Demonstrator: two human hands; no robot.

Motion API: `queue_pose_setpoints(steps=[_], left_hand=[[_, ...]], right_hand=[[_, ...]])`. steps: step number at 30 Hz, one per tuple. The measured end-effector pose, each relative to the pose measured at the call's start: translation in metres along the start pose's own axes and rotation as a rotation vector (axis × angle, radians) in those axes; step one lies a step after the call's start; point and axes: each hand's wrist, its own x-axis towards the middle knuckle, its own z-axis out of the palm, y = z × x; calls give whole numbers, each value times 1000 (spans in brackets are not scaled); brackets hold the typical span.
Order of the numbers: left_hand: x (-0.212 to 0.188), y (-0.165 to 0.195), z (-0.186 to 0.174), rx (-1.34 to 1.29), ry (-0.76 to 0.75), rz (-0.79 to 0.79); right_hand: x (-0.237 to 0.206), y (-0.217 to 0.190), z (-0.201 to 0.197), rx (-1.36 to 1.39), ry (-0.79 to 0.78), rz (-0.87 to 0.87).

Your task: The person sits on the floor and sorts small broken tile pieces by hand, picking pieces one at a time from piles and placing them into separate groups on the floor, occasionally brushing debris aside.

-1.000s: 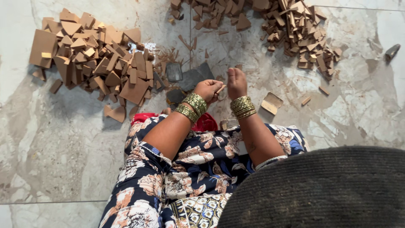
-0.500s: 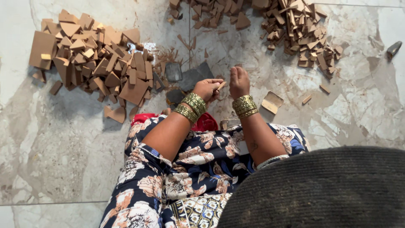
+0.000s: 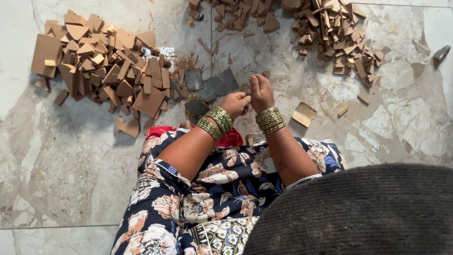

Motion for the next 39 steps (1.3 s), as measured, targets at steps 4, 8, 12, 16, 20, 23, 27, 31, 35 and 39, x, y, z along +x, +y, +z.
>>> queue_pose_setpoints(steps=[4,8,12,16,20,23,27,31,35,39], left_hand=[[1,-3,-8,-163,3,-48],[-3,1,-12,-175,-15,-50],[-12,12,-7,-245,-49,-76],[-21,22,1,-261,-56,-145],[-21,24,5,-221,-72,-67],[-13,15,2,-116,-27,-42],[4,-6,-2,156,-69,130],[15,-12,-7,2,-132,203],[12,-2,-19,-82,51,155],[11,0,-21,-5,160,146]], right_hand=[[-2,2,8,145,-62,74],[-5,2,12,170,-45,55],[-5,2,12,206,-74,98],[-6,1,11,295,-97,53],[-4,2,5,92,-70,-74],[-1,7,-1,19,-82,-6],[4,11,-11,-107,-145,192],[-3,-2,-6,-88,-1,-95],[-19,-22,13,35,-6,-169],[-18,-18,14,-12,-102,-198]])
